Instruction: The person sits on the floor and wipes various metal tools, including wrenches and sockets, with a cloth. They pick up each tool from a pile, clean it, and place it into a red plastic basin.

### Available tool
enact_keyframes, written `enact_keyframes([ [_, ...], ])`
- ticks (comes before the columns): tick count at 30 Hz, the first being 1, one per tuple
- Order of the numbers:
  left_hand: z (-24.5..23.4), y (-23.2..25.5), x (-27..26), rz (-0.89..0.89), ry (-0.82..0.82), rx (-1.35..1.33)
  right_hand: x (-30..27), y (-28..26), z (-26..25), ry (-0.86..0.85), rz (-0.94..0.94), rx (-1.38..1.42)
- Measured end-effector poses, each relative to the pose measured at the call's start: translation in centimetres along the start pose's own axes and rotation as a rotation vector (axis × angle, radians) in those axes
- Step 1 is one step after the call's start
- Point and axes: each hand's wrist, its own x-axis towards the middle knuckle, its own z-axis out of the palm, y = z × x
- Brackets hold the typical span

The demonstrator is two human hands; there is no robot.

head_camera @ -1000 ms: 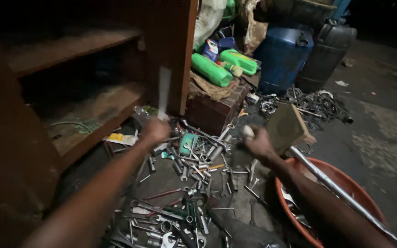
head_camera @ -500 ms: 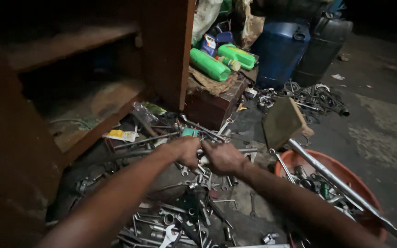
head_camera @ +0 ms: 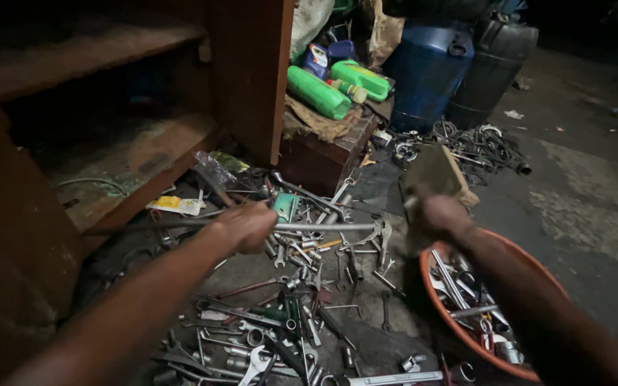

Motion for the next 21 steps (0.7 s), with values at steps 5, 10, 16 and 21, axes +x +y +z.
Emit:
enact_keyframes([
  [5, 0.3, 2.0, 0.8, 0.035, -0.071, 0.030, 0.7, -2.5, -1.1, 0.176, 0.222, 0.746],
  [10, -1.2, 4.4, 1.7, 0.019, -0.053, -0.038, -1.0, -14.4, 4.0, 0.194, -0.626, 0.227],
  [16, -1.8, 3.5, 0.7, -0.016, -0.039, -0.072, -5.2, -14.8, 0.4, -0.195, -0.490, 0.394],
  [21, -2.6, 2.4, 2.1, -0.017, -0.030, -0.166, -3.5, -12.3, 1.2, 0.103, -0.591, 0.041],
])
